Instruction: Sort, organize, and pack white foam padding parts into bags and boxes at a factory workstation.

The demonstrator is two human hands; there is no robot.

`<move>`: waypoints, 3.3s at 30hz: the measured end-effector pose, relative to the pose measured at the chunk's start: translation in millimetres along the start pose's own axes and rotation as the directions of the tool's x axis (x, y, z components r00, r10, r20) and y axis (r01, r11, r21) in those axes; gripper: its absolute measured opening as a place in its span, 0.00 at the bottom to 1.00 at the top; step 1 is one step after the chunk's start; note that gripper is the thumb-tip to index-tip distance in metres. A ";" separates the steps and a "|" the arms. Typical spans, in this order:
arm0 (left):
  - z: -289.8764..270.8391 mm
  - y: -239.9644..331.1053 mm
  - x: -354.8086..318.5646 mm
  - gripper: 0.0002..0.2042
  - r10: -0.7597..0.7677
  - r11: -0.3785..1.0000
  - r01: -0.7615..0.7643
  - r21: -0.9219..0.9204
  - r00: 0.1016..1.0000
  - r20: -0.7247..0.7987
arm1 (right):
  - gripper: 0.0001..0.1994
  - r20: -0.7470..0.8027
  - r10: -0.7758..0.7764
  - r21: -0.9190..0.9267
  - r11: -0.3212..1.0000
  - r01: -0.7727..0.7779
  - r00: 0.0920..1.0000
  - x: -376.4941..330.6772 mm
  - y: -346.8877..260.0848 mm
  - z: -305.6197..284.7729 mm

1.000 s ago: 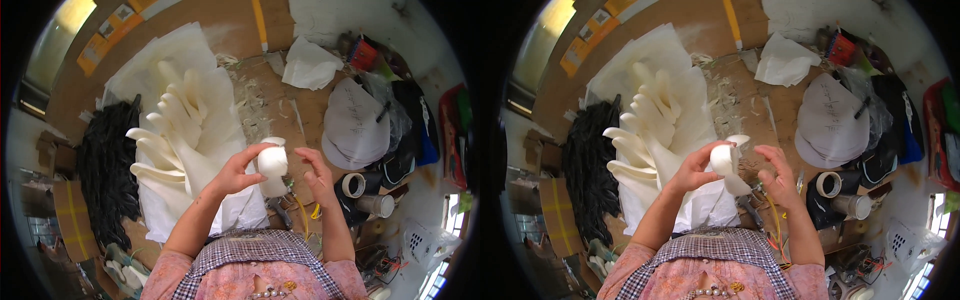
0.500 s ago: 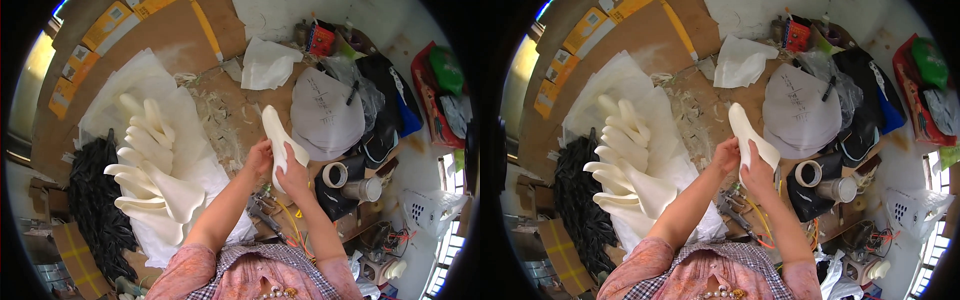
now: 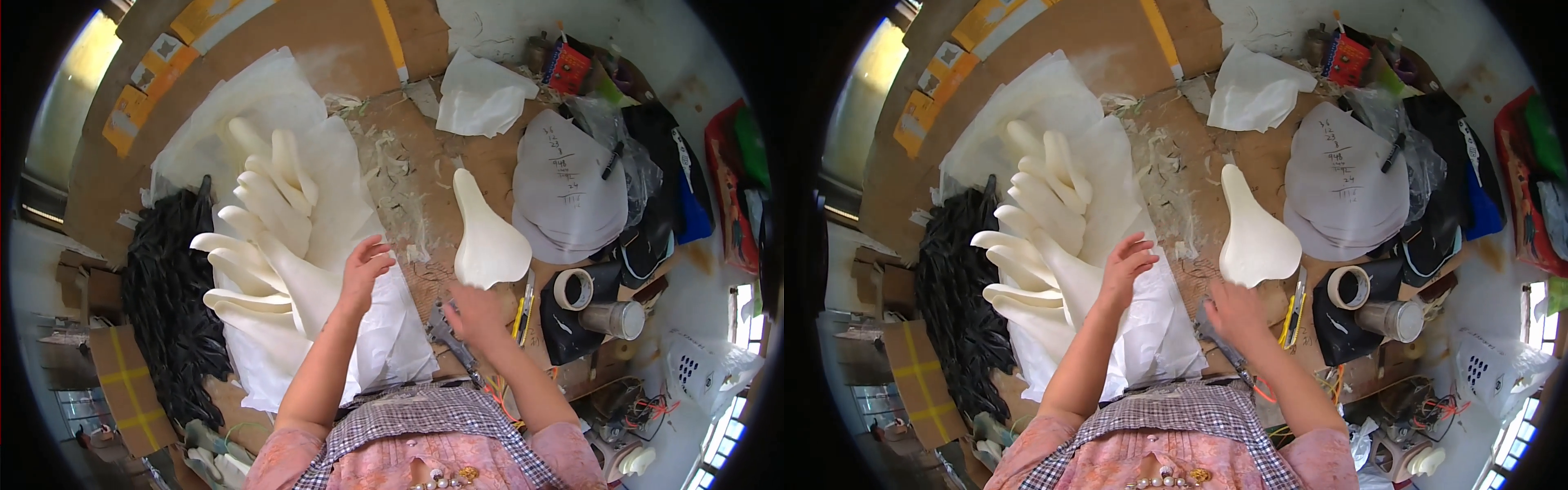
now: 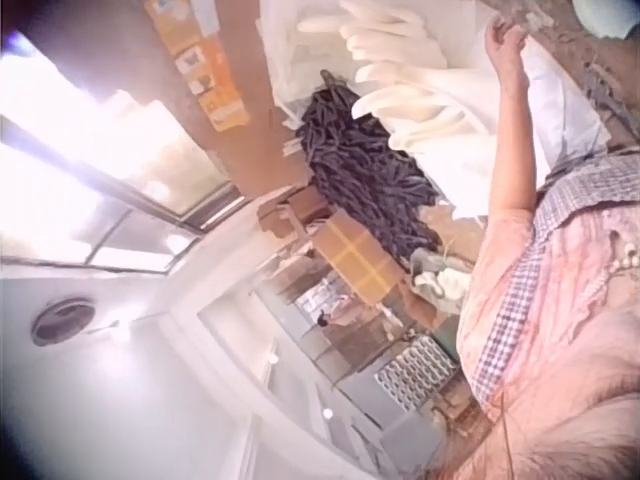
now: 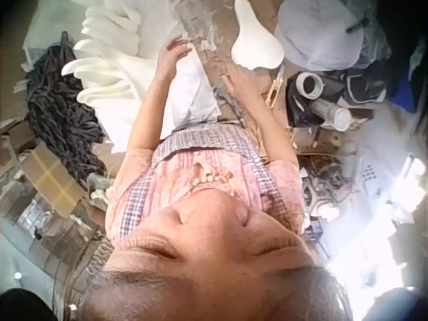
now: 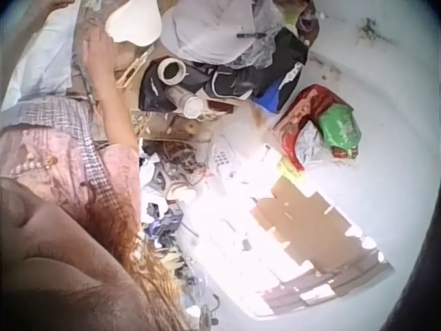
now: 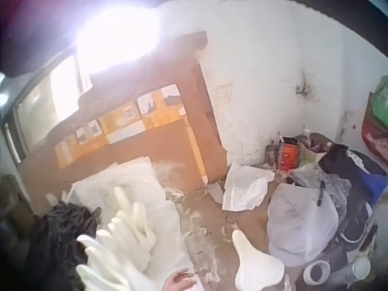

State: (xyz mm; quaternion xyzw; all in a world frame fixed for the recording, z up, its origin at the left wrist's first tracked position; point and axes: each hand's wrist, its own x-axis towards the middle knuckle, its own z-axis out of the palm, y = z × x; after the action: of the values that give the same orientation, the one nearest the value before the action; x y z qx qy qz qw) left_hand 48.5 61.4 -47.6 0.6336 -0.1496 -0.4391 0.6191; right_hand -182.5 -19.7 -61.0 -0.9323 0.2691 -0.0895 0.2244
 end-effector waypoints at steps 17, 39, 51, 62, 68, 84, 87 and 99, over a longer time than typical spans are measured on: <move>-70.9 40.8 -116.2 0.14 0.197 0.980 -0.198 0.010 0.979 0.052 | 0.33 0.044 0.006 0.005 1.000 -0.006 0.999 -77.7 -15.6 50.5; -251.0 -88.1 -202.2 0.35 0.404 0.723 -0.070 0.687 0.850 -0.338 | 0.30 0.222 -0.010 0.665 0.733 -0.144 0.975 -228.9 -273.8 -61.6; -290.0 -102.8 -194.1 0.33 0.411 0.802 -0.148 0.579 0.840 -0.355 | 0.27 0.198 -0.083 0.835 0.536 -0.124 0.977 -195.5 -273.1 -72.6; -283.6 -104.6 -177.5 0.34 0.391 0.839 -0.158 0.522 0.841 -0.375 | 0.30 0.026 -0.046 0.894 0.449 -0.003 0.999 -186.3 -236.2 -94.1; -278.2 -107.8 -164.7 0.35 0.277 0.886 -0.027 0.464 0.833 -0.479 | 0.26 0.149 0.041 0.772 0.619 -0.142 0.988 -173.3 -199.0 -108.2; -264.2 7.4 -225.7 0.17 0.042 0.974 -0.083 -0.209 0.980 -0.196 | 0.26 0.071 0.044 0.888 0.452 -0.084 0.996 -163.4 -137.3 -93.8; -219.2 7.9 -177.1 0.19 0.124 0.992 -0.126 0.000 0.983 -0.137 | 0.27 -0.020 0.020 0.864 0.503 0.007 1.000 -156.7 -135.7 -78.5; -171.6 -66.1 -112.4 0.22 0.592 0.641 -0.160 0.751 0.725 -0.351 | 0.28 0.102 0.069 0.886 0.447 -0.122 0.992 -163.3 -201.9 -67.2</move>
State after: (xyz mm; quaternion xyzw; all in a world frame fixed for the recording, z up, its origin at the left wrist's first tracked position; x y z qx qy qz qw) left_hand 88.3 268.5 -92.6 0.8642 -0.2419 0.0039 0.4411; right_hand -245.7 196.2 85.0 -0.6625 0.2288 -0.1807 0.6900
